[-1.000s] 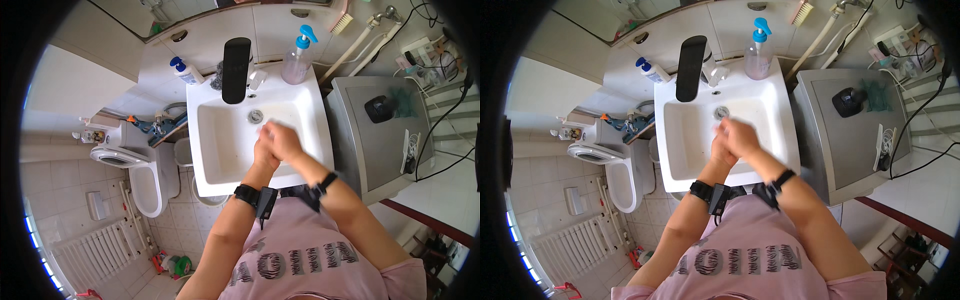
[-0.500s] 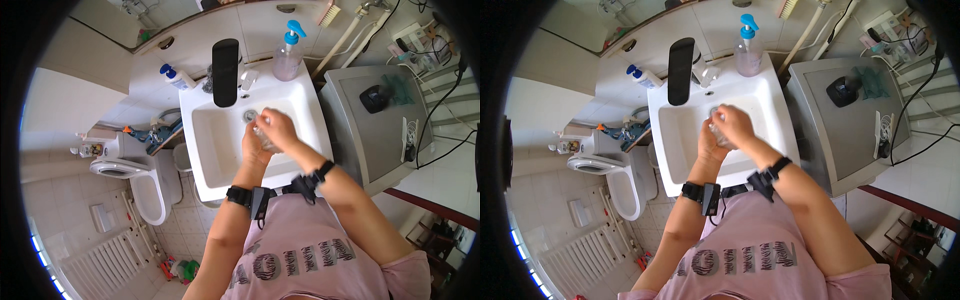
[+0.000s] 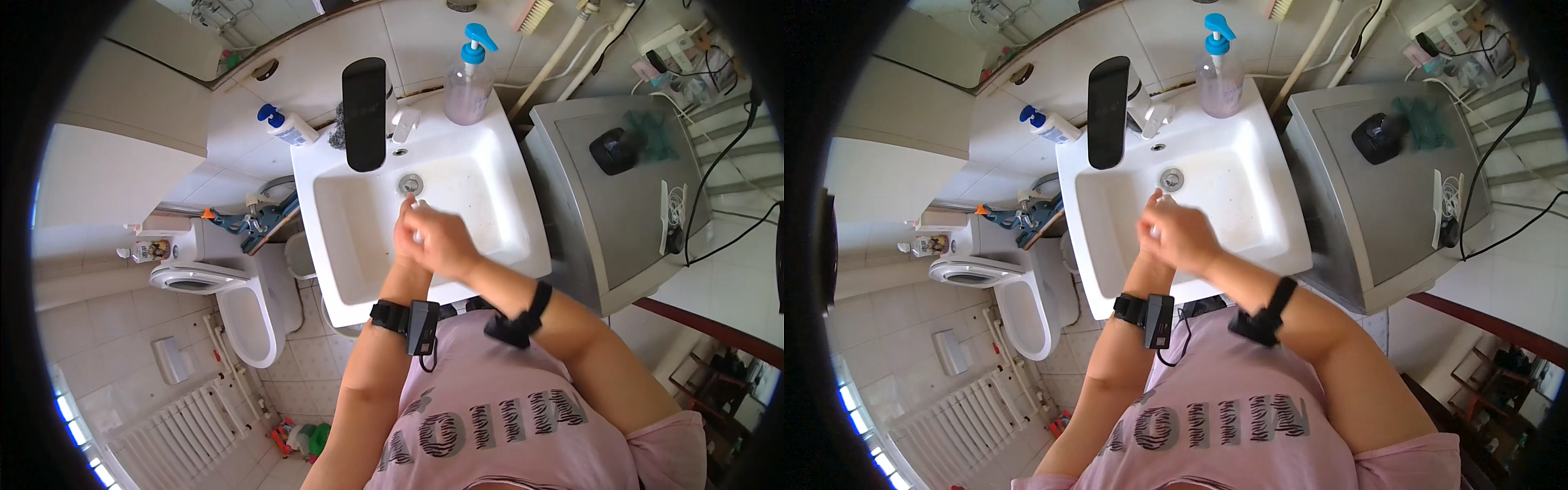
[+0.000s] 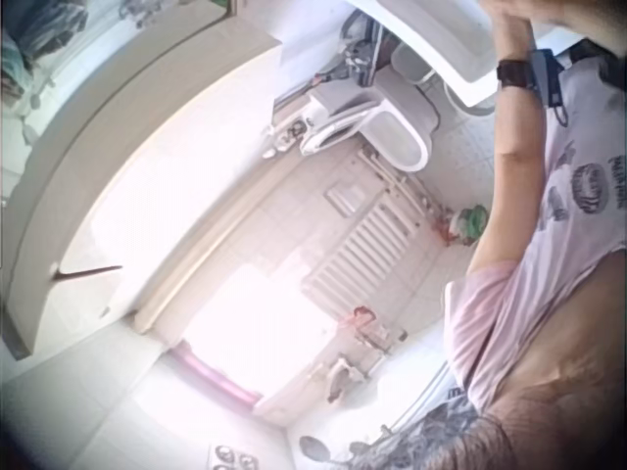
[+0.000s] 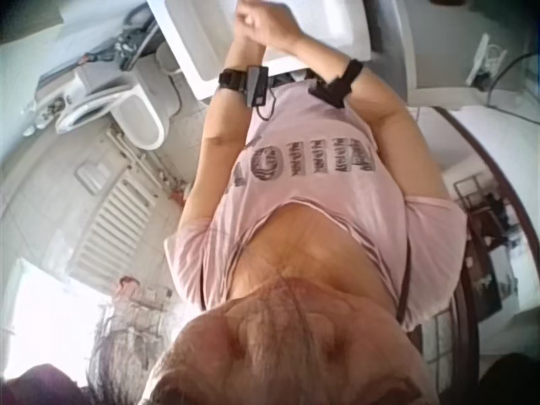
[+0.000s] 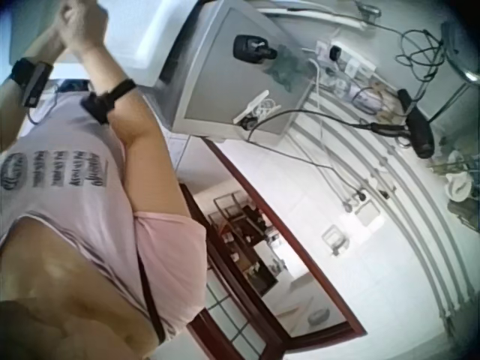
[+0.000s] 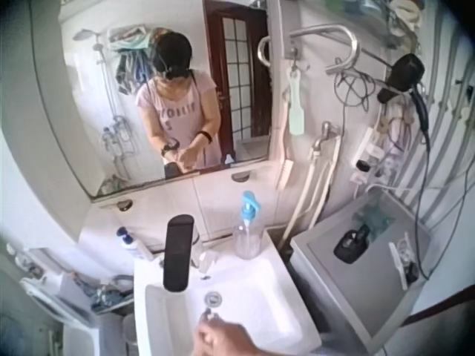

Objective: The recorder washes a small white cloth in a bathroom sink using liquid soap.

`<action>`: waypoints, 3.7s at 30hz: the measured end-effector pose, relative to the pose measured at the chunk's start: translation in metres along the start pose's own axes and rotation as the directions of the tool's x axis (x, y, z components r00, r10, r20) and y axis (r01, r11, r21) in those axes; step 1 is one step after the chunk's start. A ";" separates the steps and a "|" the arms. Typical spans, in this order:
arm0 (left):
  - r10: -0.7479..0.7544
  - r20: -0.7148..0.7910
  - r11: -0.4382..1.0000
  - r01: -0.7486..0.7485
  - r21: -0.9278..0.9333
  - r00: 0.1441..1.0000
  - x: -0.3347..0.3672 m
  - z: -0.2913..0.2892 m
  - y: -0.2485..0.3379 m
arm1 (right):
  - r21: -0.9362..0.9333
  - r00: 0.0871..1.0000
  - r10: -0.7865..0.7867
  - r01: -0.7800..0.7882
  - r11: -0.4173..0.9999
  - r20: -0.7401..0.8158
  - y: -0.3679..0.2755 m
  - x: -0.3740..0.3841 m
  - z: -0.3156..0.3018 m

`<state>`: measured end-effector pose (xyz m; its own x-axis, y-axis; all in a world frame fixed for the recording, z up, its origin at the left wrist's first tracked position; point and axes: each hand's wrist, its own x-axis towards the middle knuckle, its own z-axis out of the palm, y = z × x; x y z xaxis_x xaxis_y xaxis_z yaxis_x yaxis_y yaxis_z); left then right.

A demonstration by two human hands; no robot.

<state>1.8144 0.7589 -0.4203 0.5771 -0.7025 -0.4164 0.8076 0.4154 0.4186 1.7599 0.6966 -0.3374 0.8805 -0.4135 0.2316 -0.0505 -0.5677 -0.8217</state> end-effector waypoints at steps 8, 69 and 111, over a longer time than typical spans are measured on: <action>-0.045 -0.031 0.999 0.045 -0.005 0.998 -0.005 0.061 0.045 | 0.694 0.730 0.661 -0.566 0.444 0.173 0.071 0.032 -0.021; -0.180 -0.215 0.983 0.172 -0.056 0.960 -0.018 0.070 0.039 | 0.342 0.874 0.432 -0.484 0.805 0.222 0.055 0.024 -0.033; -0.196 -0.328 0.950 0.262 0.171 0.924 -0.011 0.051 0.007 | -0.226 0.867 0.481 -0.445 0.866 0.133 0.055 0.046 -0.024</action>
<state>1.8072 0.7403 -0.3716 0.4149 -0.5406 -0.7319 0.8976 0.1116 0.4264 1.7860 0.6295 -0.3590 0.8018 -0.5363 -0.2636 -0.5425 -0.4685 -0.6972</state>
